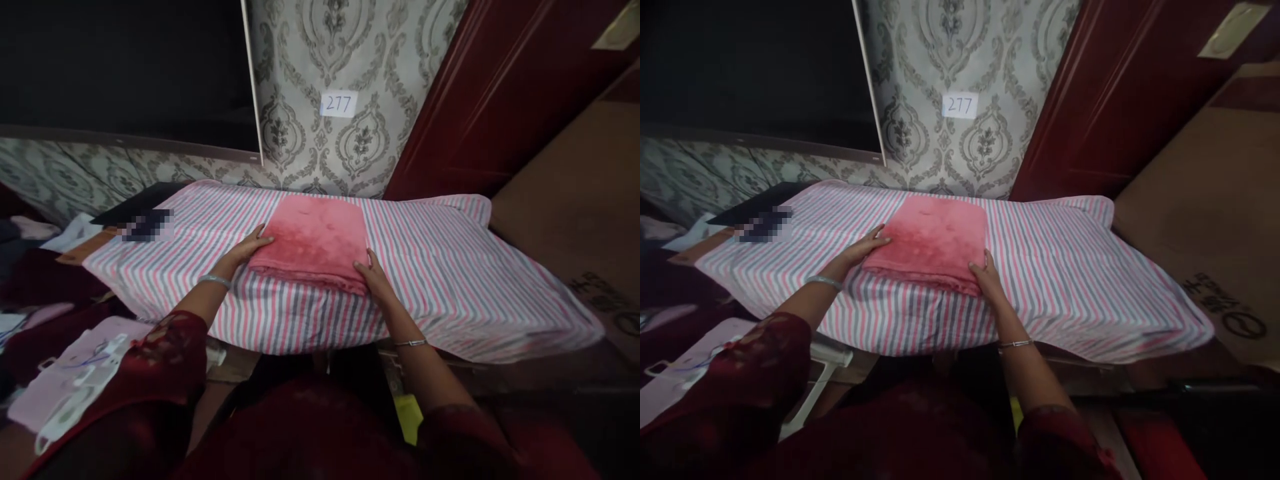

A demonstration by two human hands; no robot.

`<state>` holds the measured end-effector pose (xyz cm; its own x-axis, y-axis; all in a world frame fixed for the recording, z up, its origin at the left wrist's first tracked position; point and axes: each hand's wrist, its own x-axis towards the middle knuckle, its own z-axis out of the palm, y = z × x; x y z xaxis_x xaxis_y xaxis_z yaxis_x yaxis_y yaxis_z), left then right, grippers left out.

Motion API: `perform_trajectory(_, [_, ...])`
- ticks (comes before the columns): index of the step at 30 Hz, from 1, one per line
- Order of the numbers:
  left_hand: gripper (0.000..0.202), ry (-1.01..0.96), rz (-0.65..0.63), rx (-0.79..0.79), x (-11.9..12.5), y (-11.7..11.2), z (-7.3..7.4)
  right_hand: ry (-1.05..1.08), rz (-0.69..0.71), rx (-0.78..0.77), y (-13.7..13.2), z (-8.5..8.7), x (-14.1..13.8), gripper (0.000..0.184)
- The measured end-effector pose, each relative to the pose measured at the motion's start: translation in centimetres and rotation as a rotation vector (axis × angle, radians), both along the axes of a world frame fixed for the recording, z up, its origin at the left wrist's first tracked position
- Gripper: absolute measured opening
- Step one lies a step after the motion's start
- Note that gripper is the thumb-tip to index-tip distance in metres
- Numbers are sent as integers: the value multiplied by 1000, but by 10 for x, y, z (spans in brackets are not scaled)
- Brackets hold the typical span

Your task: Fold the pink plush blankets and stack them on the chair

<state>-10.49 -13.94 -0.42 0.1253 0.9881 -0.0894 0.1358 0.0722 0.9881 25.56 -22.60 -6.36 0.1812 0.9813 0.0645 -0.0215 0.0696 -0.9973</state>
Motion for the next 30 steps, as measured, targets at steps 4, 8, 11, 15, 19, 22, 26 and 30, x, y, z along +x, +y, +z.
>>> perform_trajectory(4, [112, -44, 77, -12, 8, -7, 7, 116, -38, -116, -6, 29, -7, 100])
perform_trajectory(8, [113, -189, 198, -66, 23, -22, 17, 183, -137, -78, -9, 58, -1, 90])
perform_trajectory(11, [113, -253, 210, -69, 29, -40, 15, 227, -131, -65, -19, 59, 13, 83])
perform_trajectory(15, [113, -282, 230, -156, 29, -62, -5, 294, -41, -141, -38, 33, 28, 78])
perform_trajectory(19, [99, -353, 272, -166, 25, -57, -18, 349, -46, -163, -42, 16, 30, 70])
perform_trajectory(22, [98, -303, 278, -159, 23, -41, -20, 358, -59, -152, -39, 18, 28, 73])
perform_trajectory(26, [104, -251, 272, -150, 26, -29, -20, 442, -124, -143, -46, 19, 21, 75])
perform_trajectory(30, [82, -360, 90, -154, 33, -33, -14, 557, -94, -200, -65, 15, 5, 55])
